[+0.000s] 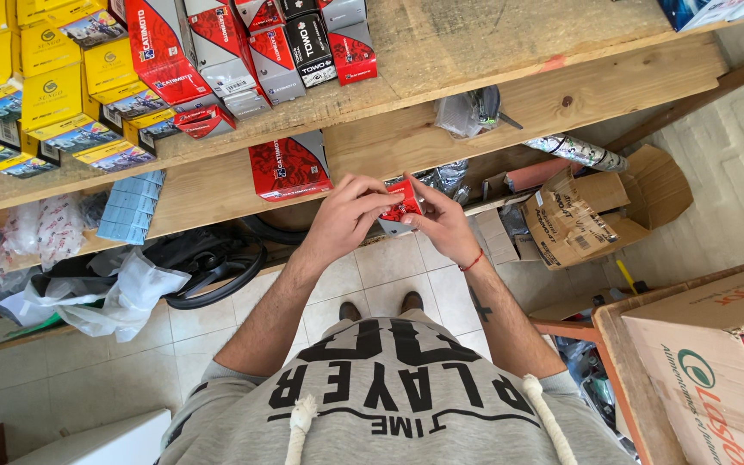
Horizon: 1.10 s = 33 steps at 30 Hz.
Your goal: The person picks up several small red boxes from a larger cardboard box, opens one to reveal its contents including a plastic-wrapped item and a cable, and then places it on a shelf alongside other similar boxes.
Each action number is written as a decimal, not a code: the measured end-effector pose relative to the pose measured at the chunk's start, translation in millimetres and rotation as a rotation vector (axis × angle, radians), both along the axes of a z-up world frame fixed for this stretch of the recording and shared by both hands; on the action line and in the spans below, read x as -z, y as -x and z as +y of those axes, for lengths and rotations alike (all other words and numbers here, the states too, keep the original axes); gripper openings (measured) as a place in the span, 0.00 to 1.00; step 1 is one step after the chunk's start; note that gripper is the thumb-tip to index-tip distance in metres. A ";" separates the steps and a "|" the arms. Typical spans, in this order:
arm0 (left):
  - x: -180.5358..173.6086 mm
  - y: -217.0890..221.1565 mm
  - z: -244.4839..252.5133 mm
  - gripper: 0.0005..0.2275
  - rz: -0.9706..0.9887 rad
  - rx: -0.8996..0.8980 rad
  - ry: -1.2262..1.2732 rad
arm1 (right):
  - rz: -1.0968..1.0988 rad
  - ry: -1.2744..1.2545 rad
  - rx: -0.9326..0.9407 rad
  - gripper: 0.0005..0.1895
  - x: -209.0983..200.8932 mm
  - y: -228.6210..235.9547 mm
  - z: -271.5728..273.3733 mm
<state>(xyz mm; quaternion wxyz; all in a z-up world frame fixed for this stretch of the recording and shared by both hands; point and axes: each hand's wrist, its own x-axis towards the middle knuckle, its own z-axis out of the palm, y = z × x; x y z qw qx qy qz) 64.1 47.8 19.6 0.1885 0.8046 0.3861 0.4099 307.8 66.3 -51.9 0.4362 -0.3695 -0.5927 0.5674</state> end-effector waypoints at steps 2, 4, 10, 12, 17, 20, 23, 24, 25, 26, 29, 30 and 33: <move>1.3 -1.4 0.0 0.10 -0.030 0.022 0.055 | 0.007 0.024 0.024 0.42 -4.8 -0.5 -2.1; 4.1 -7.3 -3.5 0.11 -0.060 0.041 0.112 | 0.015 0.049 0.045 0.40 -7.7 1.3 -1.8; 37.7 -27.5 3.0 0.45 0.405 -0.171 -0.059 | 0.058 0.181 0.235 0.33 -16.6 4.9 4.2; 34.3 -28.3 8.5 0.39 0.205 -0.193 -0.022 | 0.146 0.119 0.156 0.31 -6.0 -5.0 8.2; -15.5 1.9 39.5 0.38 0.137 -0.222 -0.002 | 0.010 0.096 0.076 0.31 26.8 -48.0 12.4; -41.6 12.5 57.7 0.38 0.167 -0.268 -0.068 | -0.382 0.120 0.073 0.24 118.5 -86.6 6.3; -53.6 19.3 78.2 0.37 0.199 -0.296 -0.163 | -0.817 0.212 -0.099 0.30 204.5 -128.1 -18.6; -55.4 22.0 85.4 0.37 0.219 -0.301 -0.213 | -0.980 0.315 -0.230 0.35 228.8 -141.7 -29.4; -56.8 23.9 91.4 0.37 0.219 -0.313 -0.218 | -0.983 0.304 -0.237 0.35 247.9 -154.4 -44.0; -58.1 26.4 97.8 0.37 0.240 -0.335 -0.230 | -1.050 0.408 -0.331 0.34 267.3 -167.1 -57.7; -75.5 34.8 110.2 0.36 0.325 -0.363 -0.206 | -1.062 0.726 -0.347 0.32 315.7 -195.7 -97.1; -83.0 37.5 114.0 0.35 0.391 -0.363 -0.170 | -0.993 0.936 -0.260 0.33 330.8 -203.6 -109.4; -86.5 44.1 138.7 0.29 0.390 -0.382 -0.226 | -0.863 1.058 -0.200 0.35 388.5 -233.9 -116.3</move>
